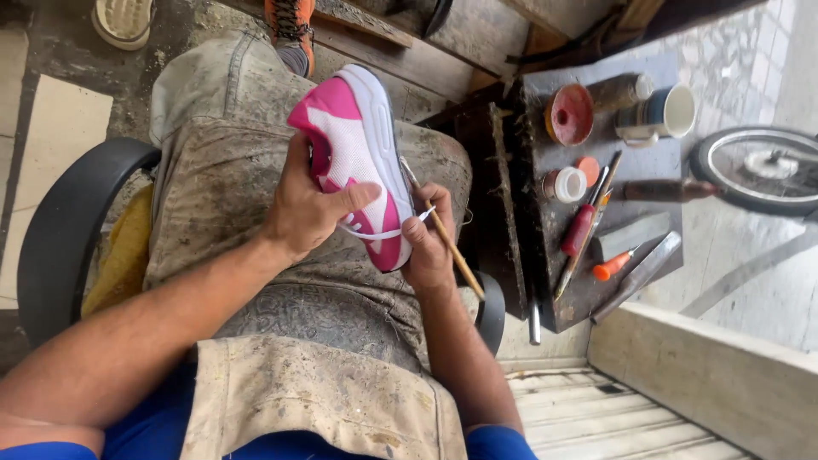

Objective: Applying a substance to the edges of a pink sneaker using a small brush at a repair bench

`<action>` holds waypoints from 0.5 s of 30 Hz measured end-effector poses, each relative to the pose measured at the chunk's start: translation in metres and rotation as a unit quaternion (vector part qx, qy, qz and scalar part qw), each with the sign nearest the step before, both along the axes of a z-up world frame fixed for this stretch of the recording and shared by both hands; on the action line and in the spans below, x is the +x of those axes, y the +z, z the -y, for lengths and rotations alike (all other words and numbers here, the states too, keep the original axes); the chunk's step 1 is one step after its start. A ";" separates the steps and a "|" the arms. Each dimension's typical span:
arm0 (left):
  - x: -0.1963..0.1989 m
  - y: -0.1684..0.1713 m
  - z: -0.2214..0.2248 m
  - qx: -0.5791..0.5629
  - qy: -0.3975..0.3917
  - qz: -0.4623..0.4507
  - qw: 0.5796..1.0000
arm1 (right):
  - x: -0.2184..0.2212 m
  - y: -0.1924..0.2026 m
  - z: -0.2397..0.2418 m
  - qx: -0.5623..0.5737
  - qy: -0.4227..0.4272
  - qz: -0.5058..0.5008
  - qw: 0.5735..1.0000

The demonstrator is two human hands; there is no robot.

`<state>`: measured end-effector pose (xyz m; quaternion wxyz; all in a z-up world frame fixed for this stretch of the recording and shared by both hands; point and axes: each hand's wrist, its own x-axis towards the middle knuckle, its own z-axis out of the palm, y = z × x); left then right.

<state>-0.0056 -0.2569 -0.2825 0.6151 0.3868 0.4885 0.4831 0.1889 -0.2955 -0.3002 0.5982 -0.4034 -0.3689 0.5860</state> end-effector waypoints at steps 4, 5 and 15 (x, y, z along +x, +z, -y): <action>-0.004 -0.001 -0.010 0.032 0.007 0.023 0.999 | 0.006 0.001 -0.005 0.028 -0.009 0.003 1.000; -0.005 0.002 -0.011 0.023 0.008 -0.027 0.999 | 0.007 0.007 -0.007 0.019 0.001 -0.015 1.000; -0.001 0.016 -0.028 0.016 0.017 -0.180 0.983 | 0.017 0.012 -0.013 -0.022 0.029 -0.059 0.998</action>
